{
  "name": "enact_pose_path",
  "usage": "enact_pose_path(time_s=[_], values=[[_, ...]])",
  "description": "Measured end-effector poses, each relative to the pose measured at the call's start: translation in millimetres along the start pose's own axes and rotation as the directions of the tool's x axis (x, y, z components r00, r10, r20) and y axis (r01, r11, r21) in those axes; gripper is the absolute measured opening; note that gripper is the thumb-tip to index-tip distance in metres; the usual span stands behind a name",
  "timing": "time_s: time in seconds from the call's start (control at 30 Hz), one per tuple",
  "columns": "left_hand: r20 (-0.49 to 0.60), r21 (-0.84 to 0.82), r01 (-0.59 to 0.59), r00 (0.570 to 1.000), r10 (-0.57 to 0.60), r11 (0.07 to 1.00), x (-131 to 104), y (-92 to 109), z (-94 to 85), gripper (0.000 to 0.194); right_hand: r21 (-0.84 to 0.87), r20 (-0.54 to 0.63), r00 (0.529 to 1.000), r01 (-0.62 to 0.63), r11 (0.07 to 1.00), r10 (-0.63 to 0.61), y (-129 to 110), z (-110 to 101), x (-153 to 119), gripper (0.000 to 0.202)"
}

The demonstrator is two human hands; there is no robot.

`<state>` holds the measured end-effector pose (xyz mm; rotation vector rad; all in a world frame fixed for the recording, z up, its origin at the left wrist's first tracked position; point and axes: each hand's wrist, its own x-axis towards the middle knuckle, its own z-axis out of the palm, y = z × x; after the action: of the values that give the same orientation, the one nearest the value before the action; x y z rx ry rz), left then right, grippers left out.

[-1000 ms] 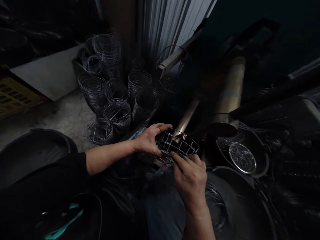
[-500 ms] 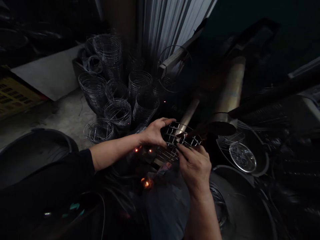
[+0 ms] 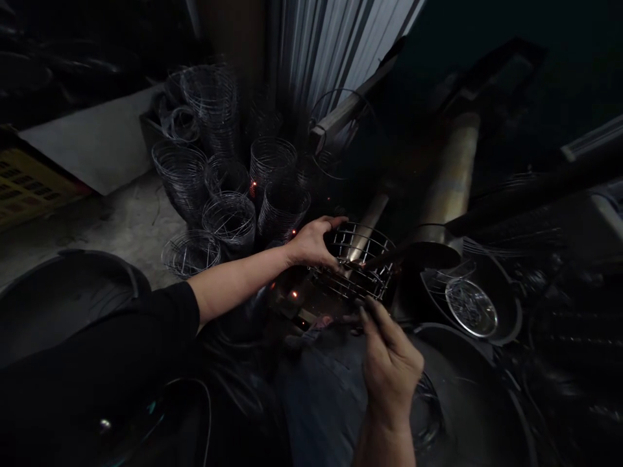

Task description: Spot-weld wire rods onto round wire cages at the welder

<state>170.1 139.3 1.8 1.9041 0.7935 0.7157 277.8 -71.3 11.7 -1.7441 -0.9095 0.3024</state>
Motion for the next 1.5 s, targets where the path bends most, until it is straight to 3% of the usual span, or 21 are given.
enact_pose_path(time_s=[0.1, 0.2, 0.3, 0.4, 0.5, 0.6, 0.7, 0.8, 0.9, 1.03, 1.1, 1.3, 1.5], values=[[0.023, -0.006, -0.003, 1.0, 0.003, 1.0, -2, -7, -1.0, 0.12, 0.034, 0.095, 0.982, -0.169, 0.985, 0.165, 16, 2, -7, 0.046], [0.021, -0.095, 0.013, 1.0, -0.011, 0.995, -17, -31, 4.8, 0.14, -0.058, 0.243, 0.95, -0.185, 0.981, 0.194, 30, -3, -18, 0.047], [0.033, -0.361, 0.13, 0.991, -0.126, 0.924, -33, -63, 19.0, 0.148, -0.184, 0.391, 0.919, 0.017, 0.983, 0.058, 30, -10, -32, 0.057], [0.057, -0.573, 0.197, 0.978, -0.201, 0.796, -42, -81, 26.8, 0.131, -0.235, 0.527, 0.829, 0.353, 0.905, -0.187, 11, -13, -46, 0.054], [0.048, -0.551, 0.154, 0.987, -0.154, 0.82, -55, -76, 14.3, 0.123, -0.25, 0.572, 0.707, 0.634, 0.732, -0.417, -19, -14, -53, 0.04], [0.086, -0.351, 0.025, 0.996, 0.006, 0.936, -81, -56, -8.6, 0.116, -0.162, 0.574, 0.624, 0.721, 0.674, -0.53, -47, -13, -54, 0.034], [0.137, -0.108, -0.105, 0.983, 0.119, 0.989, -110, -33, -21.8, 0.113, -0.05, 0.621, 0.645, 0.599, 0.799, -0.445, -61, -6, -46, 0.025], [0.131, 0.027, -0.116, 0.985, 0.112, 0.993, -126, -16, -21.8, 0.112, -0.136, 0.671, 0.707, 0.415, 0.899, -0.225, -59, 4, -32, 0.027], [0.112, 0.095, -0.13, 0.987, 0.119, 0.987, -129, -6, -18.1, 0.107, -0.347, 0.637, 0.759, 0.44, 0.828, -0.137, -49, 9, -24, 0.03], [0.058, 0.14, -0.161, 0.986, 0.154, 0.977, -123, -4, -14.6, 0.101, -0.557, 0.686, 0.704, 0.671, 0.488, -0.185, -41, 5, -30, 0.033], [0.051, 0.135, -0.16, 0.987, 0.154, 0.978, -120, -4, -12.7, 0.1, -0.568, 0.693, 0.679, 0.721, 0.397, -0.243, -37, 2, -33, 0.033], [0.032, 0.064, -0.147, 0.989, 0.145, 0.987, -107, -1, -6.6, 0.1, -0.437, 0.568, 0.634, 0.773, 0.46, -0.525, -25, -3, -21, 0.031], [-0.003, 0.001, -0.125, 0.992, 0.125, 0.992, -84, 3, -4.2, 0.1, -0.438, 0.508, 0.61, 0.791, 0.427, -0.608, -22, -1, 7, 0.027]])
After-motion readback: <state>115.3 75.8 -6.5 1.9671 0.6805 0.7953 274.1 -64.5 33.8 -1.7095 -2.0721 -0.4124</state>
